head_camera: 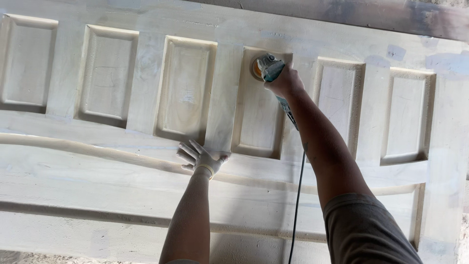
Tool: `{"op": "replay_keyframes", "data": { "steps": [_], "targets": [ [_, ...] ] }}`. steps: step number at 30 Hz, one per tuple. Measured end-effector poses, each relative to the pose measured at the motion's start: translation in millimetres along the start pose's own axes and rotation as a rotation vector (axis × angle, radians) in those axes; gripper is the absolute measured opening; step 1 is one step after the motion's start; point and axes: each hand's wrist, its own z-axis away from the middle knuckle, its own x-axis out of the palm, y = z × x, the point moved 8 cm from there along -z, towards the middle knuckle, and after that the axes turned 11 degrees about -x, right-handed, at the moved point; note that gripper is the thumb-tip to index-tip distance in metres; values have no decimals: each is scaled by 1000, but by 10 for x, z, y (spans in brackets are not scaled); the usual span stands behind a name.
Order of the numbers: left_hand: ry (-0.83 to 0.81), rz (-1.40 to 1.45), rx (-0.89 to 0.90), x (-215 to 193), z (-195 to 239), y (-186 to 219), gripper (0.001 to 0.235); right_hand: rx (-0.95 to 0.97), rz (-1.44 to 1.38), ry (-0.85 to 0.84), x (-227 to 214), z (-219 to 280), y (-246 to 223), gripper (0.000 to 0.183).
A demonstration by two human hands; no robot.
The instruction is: The person uses an electric sander to smooth the surface of a large wooden door laid flat on the ground. They systematically sand the recessed panels and the flat frame areas, moving the sander in circular and linear motions across the surface.
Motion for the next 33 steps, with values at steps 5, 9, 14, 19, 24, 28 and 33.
{"op": "replay_keyframes", "data": {
  "steps": [5,9,14,19,24,28,33],
  "targets": [
    [-42,36,44,90,-30,45,163,-48,32,-29,53,98,-3,99],
    [-8,-1,6,19,-2,18,161,-89,32,-98,225,386,-4,96],
    [22,-20,13,-48,73,35,162,-116,23,-162,488,922,16,94],
    [34,3,32,-66,94,36,162,-141,38,-207,672,1435,125,82],
    [-9,-3,28,-43,90,16,160,-231,115,-240,818,1710,171,84],
    [-26,2,32,-47,87,70,160,-181,52,-235,778,1597,269,82],
    [15,-24,14,-52,95,52,162,-67,-32,-123,482,1089,337,81]
  ]
}}
